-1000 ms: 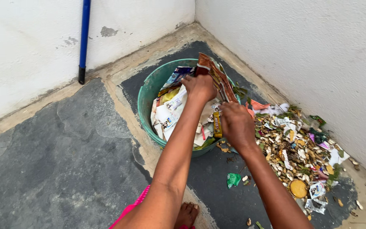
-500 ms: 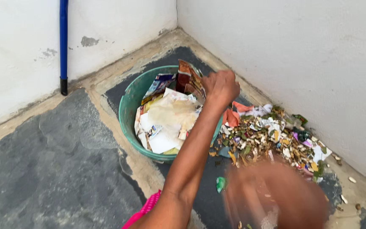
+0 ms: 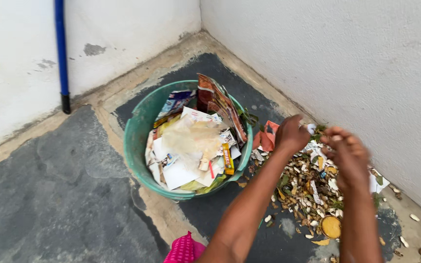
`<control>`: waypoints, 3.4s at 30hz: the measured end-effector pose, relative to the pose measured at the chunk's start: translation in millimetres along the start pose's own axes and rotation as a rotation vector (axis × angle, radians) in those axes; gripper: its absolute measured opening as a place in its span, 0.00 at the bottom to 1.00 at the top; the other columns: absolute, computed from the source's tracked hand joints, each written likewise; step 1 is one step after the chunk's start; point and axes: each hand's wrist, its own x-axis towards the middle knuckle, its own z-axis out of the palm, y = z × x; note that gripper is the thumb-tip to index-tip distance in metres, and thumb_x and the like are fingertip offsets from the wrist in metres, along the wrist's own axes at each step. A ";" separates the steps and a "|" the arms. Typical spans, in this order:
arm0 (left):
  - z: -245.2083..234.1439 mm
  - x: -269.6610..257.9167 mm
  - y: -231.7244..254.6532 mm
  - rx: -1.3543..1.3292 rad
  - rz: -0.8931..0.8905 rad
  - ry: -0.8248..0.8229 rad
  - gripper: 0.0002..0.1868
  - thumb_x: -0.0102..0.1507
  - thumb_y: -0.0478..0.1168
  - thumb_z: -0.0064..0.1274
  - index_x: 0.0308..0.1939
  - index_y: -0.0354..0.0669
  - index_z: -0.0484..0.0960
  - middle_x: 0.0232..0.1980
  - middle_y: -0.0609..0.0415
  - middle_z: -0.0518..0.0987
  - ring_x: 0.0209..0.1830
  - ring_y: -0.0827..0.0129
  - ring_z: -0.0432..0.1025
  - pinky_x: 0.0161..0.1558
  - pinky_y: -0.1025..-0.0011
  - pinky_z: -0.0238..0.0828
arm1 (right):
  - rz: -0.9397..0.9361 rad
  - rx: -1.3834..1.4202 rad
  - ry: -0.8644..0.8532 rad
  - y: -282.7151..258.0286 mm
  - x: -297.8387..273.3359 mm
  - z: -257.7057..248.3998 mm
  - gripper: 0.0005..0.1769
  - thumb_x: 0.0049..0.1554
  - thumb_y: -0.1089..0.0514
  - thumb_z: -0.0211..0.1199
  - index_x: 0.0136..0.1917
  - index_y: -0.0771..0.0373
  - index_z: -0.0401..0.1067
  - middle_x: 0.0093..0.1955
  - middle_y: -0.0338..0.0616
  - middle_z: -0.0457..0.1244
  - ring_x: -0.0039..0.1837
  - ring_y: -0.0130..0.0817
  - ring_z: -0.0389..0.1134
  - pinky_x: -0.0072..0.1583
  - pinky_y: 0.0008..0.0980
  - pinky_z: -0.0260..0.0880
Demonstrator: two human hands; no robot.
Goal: The person sorts through trash on the floor, picking up scraps of paper and plastic and placing them into a green bucket.
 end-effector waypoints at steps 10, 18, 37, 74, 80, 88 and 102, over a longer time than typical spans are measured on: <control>47.2 7.7 -171.3 0.062 -0.601 0.177 0.37 0.64 0.38 0.52 0.76 0.46 0.55 0.78 0.37 0.57 0.76 0.46 0.56 0.70 0.51 0.54 | -0.345 -0.836 -0.240 204.7 128.5 28.7 0.26 0.56 0.52 0.66 0.67 0.60 0.72 0.69 0.55 0.65 0.67 0.49 0.67 0.66 0.45 0.69; 48.4 16.8 -188.3 -0.018 -0.681 0.147 0.48 0.62 0.32 0.55 0.80 0.41 0.43 0.79 0.37 0.56 0.76 0.48 0.58 0.72 0.59 0.56 | -0.318 -1.301 -0.320 186.4 150.1 84.4 0.48 0.53 0.41 0.66 0.80 0.54 0.51 0.84 0.54 0.41 0.83 0.57 0.40 0.75 0.60 0.45; 92.4 37.2 -248.1 -0.247 -0.535 0.201 0.31 0.64 0.33 0.50 0.72 0.34 0.60 0.70 0.41 0.68 0.69 0.58 0.67 0.65 0.67 0.65 | -0.145 -1.224 -0.388 186.2 125.4 102.3 0.32 0.60 0.47 0.64 0.76 0.47 0.64 0.54 0.49 0.73 0.54 0.48 0.73 0.60 0.47 0.74; -96.8 -22.6 99.7 -0.463 0.014 0.041 0.16 0.57 0.36 0.51 0.46 0.39 0.88 0.41 0.52 0.87 0.39 0.69 0.81 0.46 0.68 0.77 | -0.685 -0.281 0.058 -43.3 -33.9 67.4 0.11 0.64 0.67 0.62 0.59 0.71 0.75 0.50 0.42 0.70 0.50 0.24 0.69 0.53 0.25 0.71; -190.4 -37.8 108.5 -0.389 0.020 0.062 0.14 0.57 0.36 0.51 0.44 0.38 0.87 0.38 0.49 0.87 0.35 0.67 0.82 0.38 0.66 0.82 | -0.472 -0.021 -0.240 -83.9 -67.3 130.5 0.11 0.64 0.68 0.57 0.59 0.69 0.73 0.54 0.43 0.69 0.52 0.27 0.71 0.55 0.29 0.77; -263.3 -39.8 73.4 -0.339 -0.060 0.066 0.13 0.57 0.33 0.52 0.43 0.39 0.88 0.39 0.54 0.88 0.35 0.73 0.81 0.36 0.72 0.80 | -0.324 -0.006 -0.370 -85.9 -110.8 184.2 0.19 0.61 0.70 0.55 0.65 0.64 0.71 0.59 0.41 0.68 0.57 0.27 0.71 0.57 0.29 0.77; -237.3 15.4 -96.3 -0.189 -0.150 -0.015 0.09 0.59 0.36 0.56 0.36 0.35 0.88 0.31 0.51 0.85 0.24 0.74 0.73 0.28 0.70 0.70 | -0.250 -0.053 -0.683 12.1 -83.4 226.5 0.38 0.57 0.68 0.54 0.80 0.62 0.52 0.72 0.48 0.61 0.70 0.33 0.64 0.68 0.33 0.64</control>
